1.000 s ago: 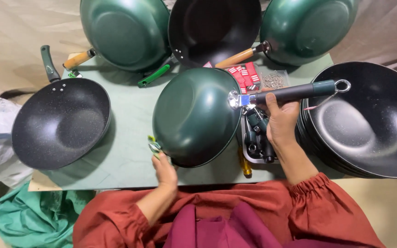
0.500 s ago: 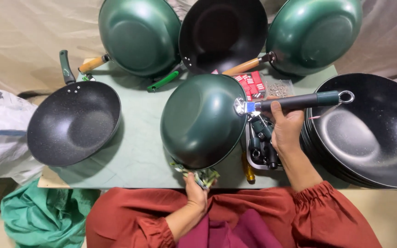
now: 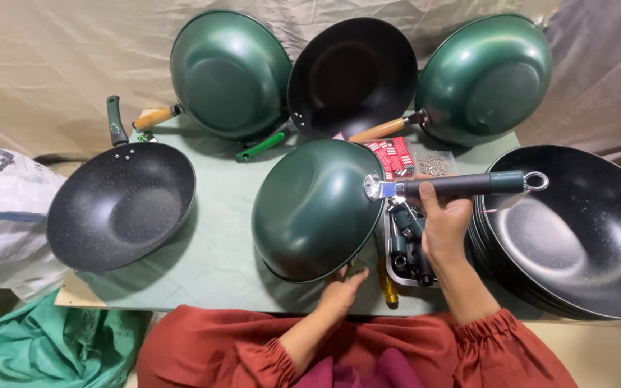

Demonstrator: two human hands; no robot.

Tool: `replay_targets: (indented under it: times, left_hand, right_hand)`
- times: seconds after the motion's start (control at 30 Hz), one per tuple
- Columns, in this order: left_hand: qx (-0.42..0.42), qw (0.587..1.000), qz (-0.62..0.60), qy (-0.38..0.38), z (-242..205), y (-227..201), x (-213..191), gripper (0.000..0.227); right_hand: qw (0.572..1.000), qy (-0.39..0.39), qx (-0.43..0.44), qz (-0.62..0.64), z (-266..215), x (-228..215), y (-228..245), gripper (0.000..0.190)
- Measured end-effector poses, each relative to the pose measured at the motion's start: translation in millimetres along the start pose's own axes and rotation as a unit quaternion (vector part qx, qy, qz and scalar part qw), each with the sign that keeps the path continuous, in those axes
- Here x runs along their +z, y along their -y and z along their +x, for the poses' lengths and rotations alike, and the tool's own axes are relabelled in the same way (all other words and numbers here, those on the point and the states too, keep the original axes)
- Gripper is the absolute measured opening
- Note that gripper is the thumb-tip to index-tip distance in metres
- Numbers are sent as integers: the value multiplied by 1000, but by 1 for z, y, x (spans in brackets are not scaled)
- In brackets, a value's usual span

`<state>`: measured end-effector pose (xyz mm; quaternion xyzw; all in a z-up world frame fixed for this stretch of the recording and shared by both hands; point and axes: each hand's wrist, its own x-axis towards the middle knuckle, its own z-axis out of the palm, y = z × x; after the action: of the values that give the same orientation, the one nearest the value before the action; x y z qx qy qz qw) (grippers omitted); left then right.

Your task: The person attaches a handle to a wok by inserting a metal bracket and tightening a bolt. They then wipe the wok's interior and exterior with a cloth and place the finished wok aside. The person repeats the process with another wok.

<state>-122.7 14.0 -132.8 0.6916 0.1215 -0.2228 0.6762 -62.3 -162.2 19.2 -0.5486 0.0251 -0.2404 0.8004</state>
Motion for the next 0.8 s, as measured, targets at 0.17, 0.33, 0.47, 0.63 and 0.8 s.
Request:
replay_targets:
  times: [0.17,0.33,0.47,0.63,0.8]
  left_hand:
    - [-78,991,47,-96,-13,43,-42,73]
    - [-43,955,23,-291,-30,21,-86,117]
    - [193,909,180,-324,-15,23,-107,110]
    - [306,857,210,-357,1,32,-121,98]
    - [164,884,194,-393,-32,-14,-134,79]
  right_hand:
    - [999,19,-24,-16,-11,15,12,44]
    - [994,68,-68,-47,-22,29,22,49]
    - [984,102,-122,-76,-30,56,34,50]
    - [962,113,-178,-174,-31,100,46,49]
    - [918,157,-309,-193,-24,148,56,51]
